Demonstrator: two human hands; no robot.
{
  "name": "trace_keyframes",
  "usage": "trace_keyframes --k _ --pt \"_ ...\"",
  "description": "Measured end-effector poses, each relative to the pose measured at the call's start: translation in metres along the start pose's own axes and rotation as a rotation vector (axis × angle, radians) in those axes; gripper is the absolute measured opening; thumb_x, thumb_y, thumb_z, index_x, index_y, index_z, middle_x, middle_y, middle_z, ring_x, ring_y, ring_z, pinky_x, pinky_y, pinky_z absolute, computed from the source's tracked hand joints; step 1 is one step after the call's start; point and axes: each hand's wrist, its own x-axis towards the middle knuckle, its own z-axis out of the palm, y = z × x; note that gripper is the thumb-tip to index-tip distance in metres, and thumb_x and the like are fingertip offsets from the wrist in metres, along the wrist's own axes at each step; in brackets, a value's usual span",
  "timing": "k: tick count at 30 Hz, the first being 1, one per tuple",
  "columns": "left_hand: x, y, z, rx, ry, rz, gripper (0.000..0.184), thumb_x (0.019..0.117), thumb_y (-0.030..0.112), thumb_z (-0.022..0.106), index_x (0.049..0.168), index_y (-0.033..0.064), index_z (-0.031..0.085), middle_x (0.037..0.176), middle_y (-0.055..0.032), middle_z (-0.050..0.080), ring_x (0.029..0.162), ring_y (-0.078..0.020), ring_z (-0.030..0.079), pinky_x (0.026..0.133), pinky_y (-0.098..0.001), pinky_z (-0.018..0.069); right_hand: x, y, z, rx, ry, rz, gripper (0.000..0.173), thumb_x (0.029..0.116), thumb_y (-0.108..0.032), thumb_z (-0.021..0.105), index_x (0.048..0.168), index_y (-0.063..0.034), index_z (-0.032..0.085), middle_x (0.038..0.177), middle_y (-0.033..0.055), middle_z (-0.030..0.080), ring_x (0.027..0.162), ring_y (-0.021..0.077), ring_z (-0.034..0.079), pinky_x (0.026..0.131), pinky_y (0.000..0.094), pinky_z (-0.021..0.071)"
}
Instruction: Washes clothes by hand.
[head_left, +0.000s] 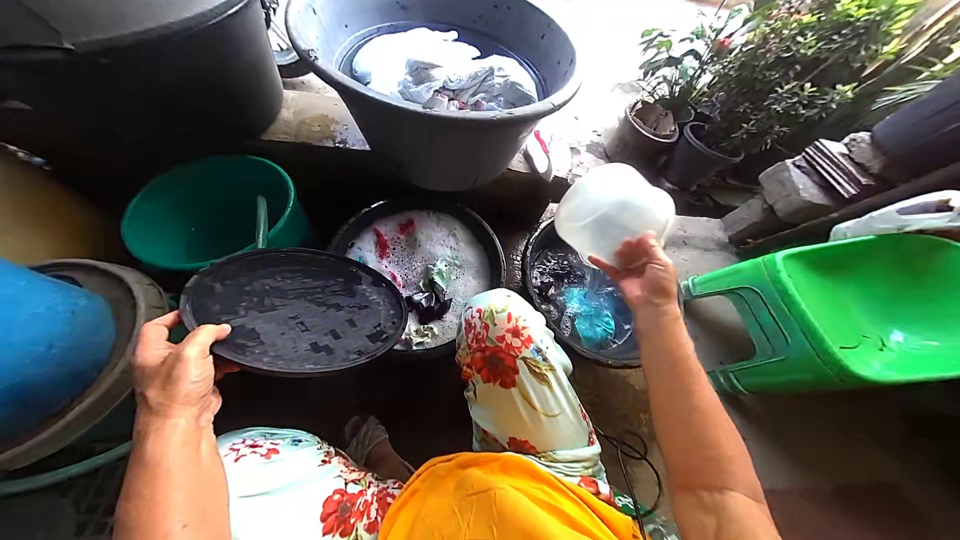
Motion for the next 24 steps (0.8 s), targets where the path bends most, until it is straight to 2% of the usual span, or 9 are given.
trace_keyframes --k 2,5,8,11,12,14,18,21,24 --pt "-0.001 0.001 -0.002 -0.005 -0.004 0.003 0.054 0.0930 0.007 0.060 0.144 0.0107 0.043 0.110 -0.0065 0.061 0.076 -0.0083 0.066 0.062 -0.0294 0.0582 0.008 -0.007 -0.006 0.136 0.014 -0.029 0.039 0.1111 -0.040 0.033 0.089 -0.0178 0.056 0.073 -0.0004 0.063 0.077 0.0224 0.068 0.082 0.0587 0.0584" --pt "-0.003 0.004 -0.005 -0.024 -0.016 0.012 0.052 0.0925 0.006 0.060 0.142 0.0109 0.045 0.109 -0.0040 0.062 0.078 -0.0066 0.067 0.063 -0.0279 0.0591 0.021 -0.015 -0.012 0.323 0.059 -0.048 0.050 0.1096 -0.051 0.025 0.084 -0.0187 0.053 0.067 -0.0006 0.057 0.073 0.0211 0.065 0.085 0.0592 0.0567" --pt "-0.009 0.012 -0.007 -0.007 -0.022 0.034 0.048 0.0928 0.006 0.059 0.140 0.0078 0.048 0.113 -0.0064 0.062 0.087 -0.0073 0.065 0.073 -0.0301 0.0580 0.024 -0.026 -0.003 0.259 0.040 0.014 0.048 0.1088 -0.055 0.023 0.099 -0.0178 0.052 0.075 0.0023 0.059 0.077 0.0235 0.065 0.082 0.0586 0.0570" --pt "-0.010 0.015 -0.011 0.008 -0.008 0.006 0.047 0.0925 0.007 0.059 0.139 0.0070 0.051 0.109 -0.0106 0.064 0.087 -0.0121 0.065 0.076 -0.0359 0.0568 0.015 -0.025 0.042 -0.252 -0.369 0.072 0.043 0.1109 -0.040 0.022 0.130 -0.0129 0.050 0.106 0.0119 0.070 0.094 0.0326 0.073 0.076 0.0565 0.0623" --pt "-0.008 0.012 -0.013 0.011 -0.009 0.001 0.046 0.0926 0.007 0.060 0.138 0.0073 0.052 0.105 -0.0107 0.066 0.084 -0.0128 0.066 0.074 -0.0363 0.0576 0.011 -0.020 0.068 -0.422 -0.538 0.062 0.038 0.1090 -0.035 0.032 0.131 -0.0113 0.050 0.108 0.0110 0.073 0.093 0.0313 0.075 0.074 0.0536 0.0643" --pt "-0.004 0.008 -0.018 0.019 -0.035 0.001 0.045 0.0924 0.007 0.062 0.137 0.0071 0.052 0.100 -0.0114 0.068 0.081 -0.0148 0.068 0.073 -0.0377 0.0589 -0.008 -0.001 0.138 -0.673 -0.786 0.040 0.028 0.0996 -0.034 0.054 0.114 -0.0120 0.062 0.095 0.0029 0.076 0.082 0.0212 0.075 0.071 0.0438 0.0658" --pt "0.001 0.003 -0.025 0.056 -0.077 0.001 0.048 0.0907 0.010 0.064 0.137 0.0075 0.053 0.100 -0.0116 0.072 0.084 -0.0174 0.071 0.077 -0.0411 0.0604 -0.055 0.079 0.287 -0.968 -1.157 -0.124 0.021 0.0995 -0.024 0.059 0.103 -0.0045 0.067 0.079 0.0008 0.070 0.069 0.0110 0.070 0.069 0.0339 0.0634" --pt "0.005 0.003 -0.030 0.104 -0.101 -0.007 0.051 0.0870 0.017 0.063 0.137 0.0103 0.054 0.098 -0.0059 0.074 0.084 -0.0137 0.072 0.077 -0.0382 0.0607 -0.066 0.163 0.395 -1.034 -1.376 -0.286 0.031 0.1025 -0.030 0.060 0.105 -0.0010 0.068 0.084 0.0064 0.071 0.074 0.0136 0.070 0.073 0.0381 0.0620" --pt "0.014 -0.001 -0.034 0.122 -0.131 -0.016 0.052 0.0868 0.020 0.062 0.138 0.0100 0.055 0.098 -0.0028 0.076 0.084 -0.0106 0.074 0.076 -0.0343 0.0619 -0.074 0.253 0.491 -1.102 -1.497 -0.327 0.034 0.1028 -0.035 0.061 0.104 -0.0012 0.068 0.084 0.0080 0.072 0.073 0.0174 0.070 0.073 0.0414 0.0603"
